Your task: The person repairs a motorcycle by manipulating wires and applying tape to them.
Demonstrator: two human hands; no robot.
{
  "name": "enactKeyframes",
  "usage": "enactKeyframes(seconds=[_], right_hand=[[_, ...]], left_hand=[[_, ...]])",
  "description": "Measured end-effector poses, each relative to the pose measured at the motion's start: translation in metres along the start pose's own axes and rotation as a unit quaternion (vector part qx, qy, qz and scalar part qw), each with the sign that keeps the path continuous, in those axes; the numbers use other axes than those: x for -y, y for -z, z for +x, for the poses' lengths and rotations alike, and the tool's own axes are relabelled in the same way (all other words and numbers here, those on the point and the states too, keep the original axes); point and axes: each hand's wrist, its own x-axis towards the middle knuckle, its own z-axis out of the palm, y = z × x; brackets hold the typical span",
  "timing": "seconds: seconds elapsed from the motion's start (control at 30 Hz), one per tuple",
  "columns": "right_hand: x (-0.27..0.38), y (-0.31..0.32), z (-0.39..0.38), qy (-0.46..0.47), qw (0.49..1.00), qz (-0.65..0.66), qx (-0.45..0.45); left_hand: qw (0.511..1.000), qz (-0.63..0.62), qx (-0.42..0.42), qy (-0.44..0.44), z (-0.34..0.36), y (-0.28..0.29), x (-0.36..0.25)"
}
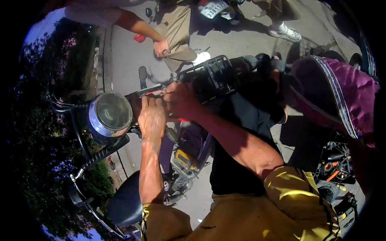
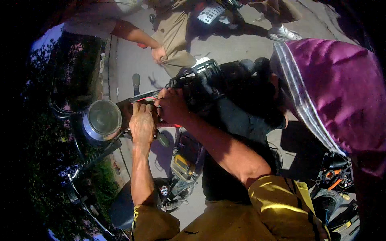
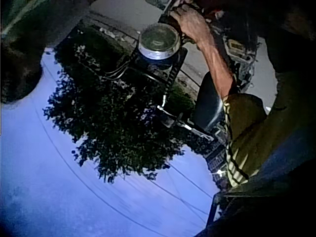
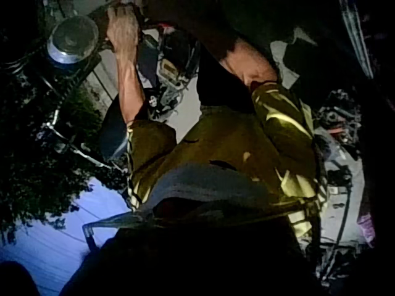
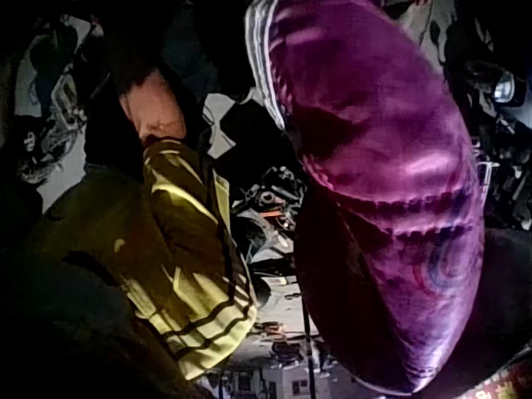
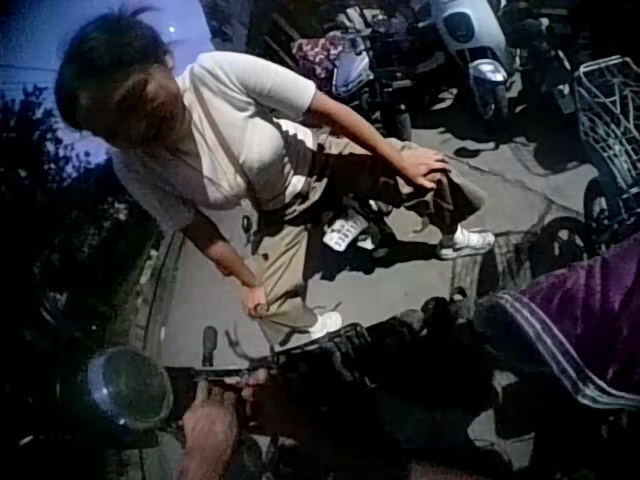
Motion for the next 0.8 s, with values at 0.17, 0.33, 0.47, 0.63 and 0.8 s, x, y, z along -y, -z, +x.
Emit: enactKeyframes(seconds=[0.17,0.33,0.47,0.63,0.8], right_hand=[[0.003,0.0,0.0,-0.003,1.0,-0.014,-0.006],[0.003,-0.003,0.002,-0.029,0.999,0.006,0.016],[-0.001,-0.013,0.001,-0.02,1.0,0.002,-0.012],[-0.002,-0.018,-0.004,0.019,0.997,0.012,-0.068],[0.006,-0.016,-0.003,-0.036,0.994,0.037,-0.097]], left_hand=[[1.0,-0.009,0.022,0.013,0.0,0.001,-0.001],[0.998,-0.033,0.05,0.035,0.001,0.005,-0.003],[1.0,-0.014,0.013,0.021,0.002,0.002,-0.003],[0.999,-0.02,0.007,0.028,-0.005,-0.003,0.0],[0.997,-0.067,0.033,0.026,-0.008,0.008,0.005]])
